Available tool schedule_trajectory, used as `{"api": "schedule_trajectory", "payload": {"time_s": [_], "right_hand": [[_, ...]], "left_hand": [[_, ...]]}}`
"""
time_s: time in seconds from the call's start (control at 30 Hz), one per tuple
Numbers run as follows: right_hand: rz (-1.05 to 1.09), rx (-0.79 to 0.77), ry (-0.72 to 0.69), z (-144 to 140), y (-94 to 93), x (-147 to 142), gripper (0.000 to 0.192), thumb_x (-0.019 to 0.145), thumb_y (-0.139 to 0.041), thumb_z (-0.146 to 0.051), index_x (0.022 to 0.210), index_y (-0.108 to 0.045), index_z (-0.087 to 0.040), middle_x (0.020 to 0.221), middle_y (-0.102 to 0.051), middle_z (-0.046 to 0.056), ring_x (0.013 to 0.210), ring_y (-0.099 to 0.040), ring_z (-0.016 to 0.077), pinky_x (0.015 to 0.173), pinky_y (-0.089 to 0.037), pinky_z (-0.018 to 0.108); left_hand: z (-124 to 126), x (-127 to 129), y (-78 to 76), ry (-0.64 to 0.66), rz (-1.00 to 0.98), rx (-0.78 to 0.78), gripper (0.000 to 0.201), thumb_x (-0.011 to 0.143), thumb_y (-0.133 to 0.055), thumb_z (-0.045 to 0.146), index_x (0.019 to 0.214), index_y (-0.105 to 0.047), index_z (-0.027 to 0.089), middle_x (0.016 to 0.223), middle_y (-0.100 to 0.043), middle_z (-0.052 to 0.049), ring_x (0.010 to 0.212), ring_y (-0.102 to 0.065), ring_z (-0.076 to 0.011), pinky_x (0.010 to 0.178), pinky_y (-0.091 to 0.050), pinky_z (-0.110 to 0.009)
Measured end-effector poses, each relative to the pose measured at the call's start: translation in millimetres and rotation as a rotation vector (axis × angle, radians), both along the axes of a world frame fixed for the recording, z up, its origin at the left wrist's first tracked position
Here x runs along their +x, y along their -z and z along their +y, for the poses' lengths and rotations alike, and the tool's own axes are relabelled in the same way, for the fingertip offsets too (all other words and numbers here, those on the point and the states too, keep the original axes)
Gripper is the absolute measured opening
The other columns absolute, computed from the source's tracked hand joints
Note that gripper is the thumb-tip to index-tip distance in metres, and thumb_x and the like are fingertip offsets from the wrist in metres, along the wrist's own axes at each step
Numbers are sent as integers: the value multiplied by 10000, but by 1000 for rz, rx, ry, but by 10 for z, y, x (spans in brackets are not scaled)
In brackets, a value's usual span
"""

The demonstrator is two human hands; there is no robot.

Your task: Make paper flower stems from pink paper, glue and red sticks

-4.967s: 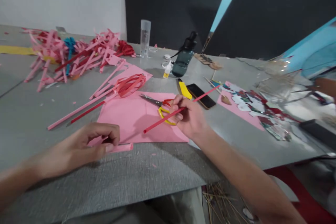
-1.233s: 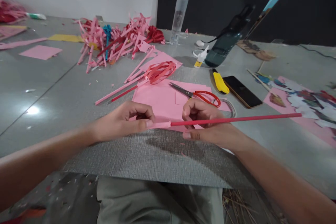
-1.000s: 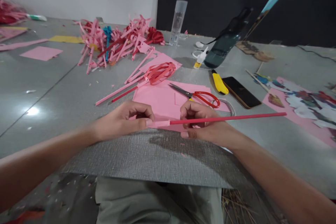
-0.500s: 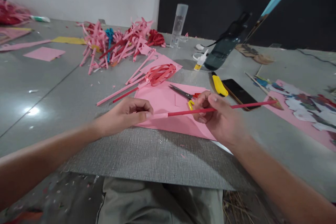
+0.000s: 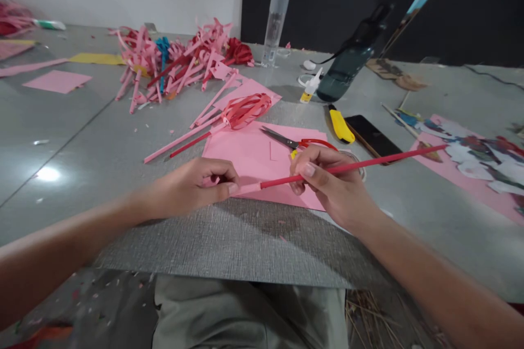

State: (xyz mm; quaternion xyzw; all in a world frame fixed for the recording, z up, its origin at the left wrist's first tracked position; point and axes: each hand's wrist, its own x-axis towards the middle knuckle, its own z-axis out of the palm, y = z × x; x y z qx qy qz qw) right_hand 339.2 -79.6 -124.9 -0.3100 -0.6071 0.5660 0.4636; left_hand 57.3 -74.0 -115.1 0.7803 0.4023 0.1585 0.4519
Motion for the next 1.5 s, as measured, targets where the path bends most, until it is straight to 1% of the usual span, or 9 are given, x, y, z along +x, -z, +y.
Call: {"api": "schedule_trajectory", "payload": {"time_s": [0.2,0.53,0.77,1.0,1.13,1.27,1.37,1.43,1.5], "right_hand": [[-23,66,62,-22,18,-25,132,932,-755,-260,811,-734,-210,703,-649,-3,627,-605,119,591,-491,281],[41,-82,115,8,7,-20,255,929,-762,-363,736,-711,-203,643,-618,-5,587,-578,112,560,-478,262],[151,-232,219,54,-1,-32,264,830,-859,-353,697,-682,-208,654,-565,-20,592,-518,95,514,-450,219],[119,-239,220,73,-4,-22,254,835,-848,-352,678,-697,-221,677,-550,-7,607,-492,106,492,-439,229],[110,-256,228,81,6,-4,244,831,-850,-353,683,-703,-227,676,-543,0,608,-474,108,473,-416,226],[111,-266,255,80,0,-12,257,815,-860,-354,675,-695,-217,713,-546,11,633,-472,113,476,-431,227],[112,-276,266,81,1,-12,243,818,-857,-343,688,-696,-217,723,-547,10,631,-473,109,480,-436,223],[122,-275,264,83,7,-3,243,819,-857,-335,688,-687,-219,722,-546,4,625,-478,106,482,-440,223],[128,-267,265,86,16,12,247,824,-852,-334,688,-679,-222,722,-547,-1,623,-488,107,484,-445,226]], "left_hand": [[-7,16,-6,18,-2,-51,193,994,-560,319,878,-635,185,765,-569,38,670,-510,-92,638,-385,-226],[30,10,1,43,-116,-137,345,1022,-512,414,840,-674,170,762,-566,-8,718,-494,-130,662,-393,-263],[97,-45,47,-133,-535,-361,474,1002,-483,543,921,-733,148,886,-661,-103,795,-578,-190,758,-494,-327],[161,-90,-25,-247,-622,-566,583,1003,-351,635,960,-696,168,890,-637,-100,788,-572,-204,807,-519,-365],[190,-109,-49,-301,-649,-603,614,981,-336,686,991,-685,181,933,-663,-107,817,-603,-210,821,-531,-370],[197,-125,-4,-296,-634,-556,661,972,-318,724,1025,-683,175,1004,-689,-131,871,-631,-228,826,-537,-376],[213,-131,-3,-228,-583,-425,738,974,-227,759,1059,-677,180,1059,-692,-139,924,-640,-239,853,-532,-384],[211,-164,-70,-167,-510,-211,757,991,-192,747,1115,-669,173,1129,-688,-148,982,-639,-245,904,-522,-394],[161,-260,-168,-124,-322,117,668,1022,-279,692,1208,-650,169,1251,-660,-147,1107,-616,-249,1017,-481,-400]]}}
